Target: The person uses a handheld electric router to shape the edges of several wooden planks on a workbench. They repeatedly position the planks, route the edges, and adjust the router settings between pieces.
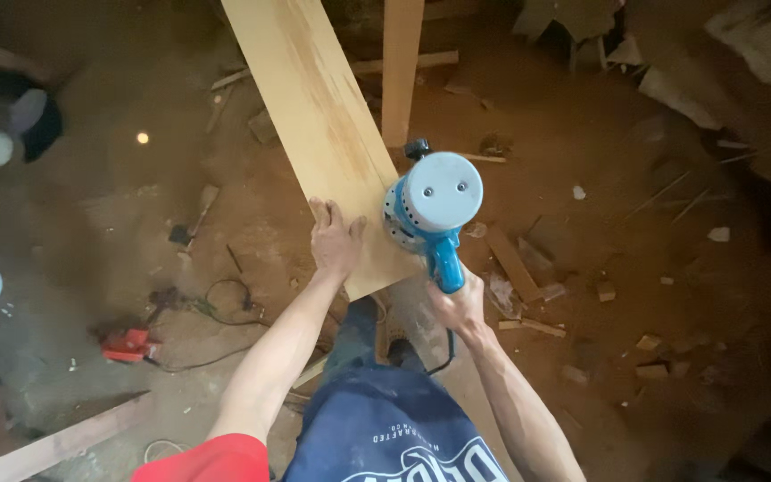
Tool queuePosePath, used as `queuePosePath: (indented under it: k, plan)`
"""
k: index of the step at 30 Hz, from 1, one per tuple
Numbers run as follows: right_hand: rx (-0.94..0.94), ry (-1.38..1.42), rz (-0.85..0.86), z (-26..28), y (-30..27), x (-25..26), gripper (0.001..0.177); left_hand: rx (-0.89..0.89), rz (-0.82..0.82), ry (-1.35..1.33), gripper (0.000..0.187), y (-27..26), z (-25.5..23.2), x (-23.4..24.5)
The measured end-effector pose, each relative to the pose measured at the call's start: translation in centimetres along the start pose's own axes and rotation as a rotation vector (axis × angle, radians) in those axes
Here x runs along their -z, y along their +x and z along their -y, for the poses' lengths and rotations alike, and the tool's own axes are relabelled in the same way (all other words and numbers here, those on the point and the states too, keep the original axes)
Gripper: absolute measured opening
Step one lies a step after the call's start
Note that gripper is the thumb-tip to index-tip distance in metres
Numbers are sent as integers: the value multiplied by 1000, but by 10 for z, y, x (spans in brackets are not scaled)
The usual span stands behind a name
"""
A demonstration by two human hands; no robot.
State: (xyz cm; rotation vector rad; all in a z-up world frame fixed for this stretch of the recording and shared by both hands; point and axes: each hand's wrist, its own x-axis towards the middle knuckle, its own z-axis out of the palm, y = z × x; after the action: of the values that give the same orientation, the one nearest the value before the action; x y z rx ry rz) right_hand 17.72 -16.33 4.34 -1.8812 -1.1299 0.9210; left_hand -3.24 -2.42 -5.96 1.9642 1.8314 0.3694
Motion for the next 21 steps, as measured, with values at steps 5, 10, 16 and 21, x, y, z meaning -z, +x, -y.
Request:
queuePosePath:
  k: [5, 10, 16, 21]
  plan:
    - [-49, 43, 12, 20, 50, -20, 22, -20, -93, -142, 84, 6, 16, -18]
    - [-194, 170, 46, 50, 120, -52, 19, 17, -208, -279, 85, 48, 20, -15]
    - [87, 143, 18, 61, 215, -101, 19, 261, -157, -297, 88, 84, 15, -11]
    - [177, 236, 99, 74, 264, -124, 21, 250, -235, -193, 86, 87, 18, -19]
